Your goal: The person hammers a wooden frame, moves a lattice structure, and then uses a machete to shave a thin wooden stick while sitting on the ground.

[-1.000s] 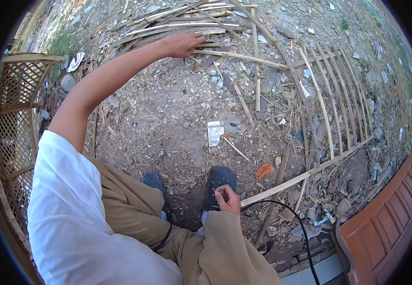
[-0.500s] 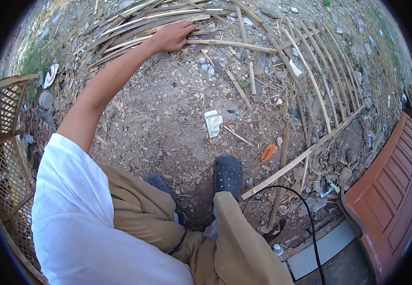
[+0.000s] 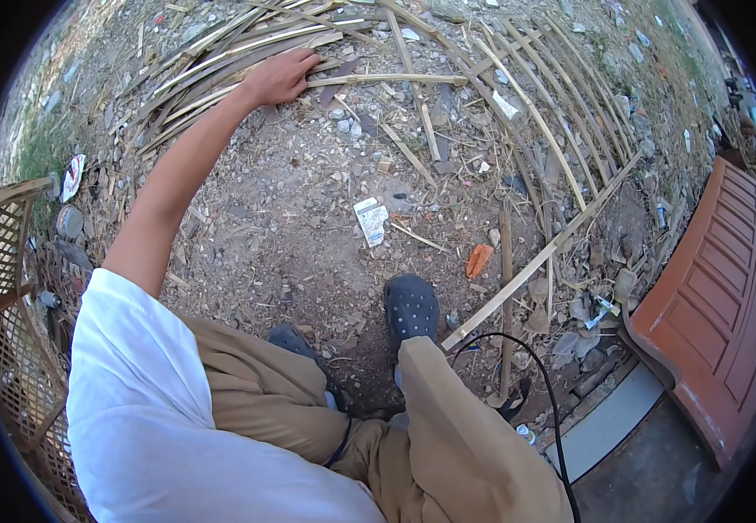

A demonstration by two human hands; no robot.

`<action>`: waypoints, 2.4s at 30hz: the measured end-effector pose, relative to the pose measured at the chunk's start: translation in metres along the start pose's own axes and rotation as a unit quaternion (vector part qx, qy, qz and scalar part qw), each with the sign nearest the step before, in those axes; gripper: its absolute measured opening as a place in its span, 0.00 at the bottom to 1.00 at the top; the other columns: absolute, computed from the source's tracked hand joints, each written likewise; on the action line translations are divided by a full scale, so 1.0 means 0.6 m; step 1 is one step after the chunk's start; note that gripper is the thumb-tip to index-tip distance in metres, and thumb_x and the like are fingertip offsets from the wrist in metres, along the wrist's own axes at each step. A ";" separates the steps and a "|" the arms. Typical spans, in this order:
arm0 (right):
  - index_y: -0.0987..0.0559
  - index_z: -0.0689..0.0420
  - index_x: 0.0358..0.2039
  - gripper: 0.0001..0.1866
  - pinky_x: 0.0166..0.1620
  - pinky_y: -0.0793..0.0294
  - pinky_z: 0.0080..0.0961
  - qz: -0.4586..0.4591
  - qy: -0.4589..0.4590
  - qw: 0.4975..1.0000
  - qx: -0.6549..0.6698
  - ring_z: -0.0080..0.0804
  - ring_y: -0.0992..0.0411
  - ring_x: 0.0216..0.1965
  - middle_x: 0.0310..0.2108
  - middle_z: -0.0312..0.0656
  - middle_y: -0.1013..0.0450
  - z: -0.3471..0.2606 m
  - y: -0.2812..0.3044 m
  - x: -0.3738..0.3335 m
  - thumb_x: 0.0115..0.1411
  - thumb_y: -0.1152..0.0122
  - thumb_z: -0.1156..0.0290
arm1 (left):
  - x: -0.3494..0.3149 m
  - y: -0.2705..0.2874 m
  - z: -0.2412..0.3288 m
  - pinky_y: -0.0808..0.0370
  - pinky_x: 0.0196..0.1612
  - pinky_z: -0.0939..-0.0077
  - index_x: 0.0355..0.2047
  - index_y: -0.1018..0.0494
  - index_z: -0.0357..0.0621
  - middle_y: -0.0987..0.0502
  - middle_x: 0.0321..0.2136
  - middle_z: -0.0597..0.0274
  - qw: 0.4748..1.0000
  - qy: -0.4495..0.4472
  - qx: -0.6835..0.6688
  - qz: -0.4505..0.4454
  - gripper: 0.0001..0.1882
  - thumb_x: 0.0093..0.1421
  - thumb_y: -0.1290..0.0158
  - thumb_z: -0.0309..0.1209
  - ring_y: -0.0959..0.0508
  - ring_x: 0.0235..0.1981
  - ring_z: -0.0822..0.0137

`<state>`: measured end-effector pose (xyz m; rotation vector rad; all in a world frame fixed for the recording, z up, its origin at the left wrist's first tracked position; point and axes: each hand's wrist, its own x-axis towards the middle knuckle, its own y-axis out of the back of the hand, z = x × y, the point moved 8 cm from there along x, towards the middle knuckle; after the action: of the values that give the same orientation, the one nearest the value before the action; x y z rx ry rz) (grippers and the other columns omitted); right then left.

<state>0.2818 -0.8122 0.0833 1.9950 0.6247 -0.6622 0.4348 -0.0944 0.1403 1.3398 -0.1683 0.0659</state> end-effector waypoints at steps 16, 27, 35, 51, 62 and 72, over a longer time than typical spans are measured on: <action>0.20 0.59 0.46 0.11 0.38 0.24 0.25 -0.006 0.176 0.984 -0.012 0.23 0.25 0.32 0.32 0.35 0.22 -0.224 0.020 0.130 0.64 0.32 0.75 | -0.041 -0.002 0.037 0.21 0.49 0.48 0.56 0.36 0.38 0.28 0.48 0.49 0.994 -0.034 0.059 -0.083 0.20 0.66 0.47 0.26 0.20 0.49 0.44; 0.20 0.60 0.46 0.11 0.39 0.24 0.25 -0.022 0.233 0.972 -0.002 0.23 0.24 0.32 0.32 0.36 0.22 -0.333 0.005 0.164 0.63 0.32 0.76 | -0.064 0.004 0.011 0.19 0.47 0.49 0.57 0.35 0.37 0.27 0.50 0.49 0.991 0.019 0.056 -0.121 0.21 0.65 0.49 0.27 0.19 0.49 0.46; 0.20 0.60 0.46 0.11 0.39 0.24 0.25 -0.033 0.239 0.970 -0.012 0.24 0.24 0.33 0.32 0.36 0.21 -0.364 0.000 0.177 0.63 0.32 0.77 | -0.078 -0.006 -0.008 0.20 0.50 0.50 0.58 0.35 0.37 0.27 0.49 0.48 0.993 0.020 0.050 -0.103 0.21 0.66 0.50 0.27 0.21 0.51 0.46; 0.20 0.60 0.45 0.11 0.40 0.23 0.26 0.076 0.428 0.896 -0.090 0.25 0.24 0.33 0.32 0.37 0.21 -0.802 -0.039 0.352 0.62 0.33 0.78 | -0.077 0.004 -0.004 0.19 0.46 0.48 0.58 0.35 0.41 0.27 0.50 0.50 0.992 0.019 0.038 -0.116 0.21 0.66 0.49 0.29 0.20 0.50 0.47; 0.20 0.61 0.45 0.11 0.40 0.23 0.27 0.090 0.407 0.887 -0.197 0.25 0.23 0.33 0.33 0.38 0.20 -0.849 -0.085 0.424 0.61 0.33 0.79 | -0.132 0.028 0.017 0.20 0.49 0.49 0.56 0.34 0.40 0.27 0.47 0.51 0.983 0.092 0.055 -0.152 0.20 0.66 0.46 0.31 0.19 0.48 0.48; 0.19 0.61 0.45 0.11 0.41 0.23 0.27 -0.008 0.442 0.890 -0.109 0.26 0.23 0.34 0.33 0.38 0.20 -0.702 0.004 0.291 0.61 0.33 0.80 | -0.315 0.168 0.015 0.20 0.51 0.55 0.54 0.31 0.42 0.25 0.48 0.55 0.958 0.177 0.167 -0.151 0.20 0.65 0.42 0.32 0.18 0.49 0.54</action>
<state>0.4959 -0.4161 0.1533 2.0107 1.1832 0.3644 0.2334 -0.0709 0.2090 1.6510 0.3665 0.0783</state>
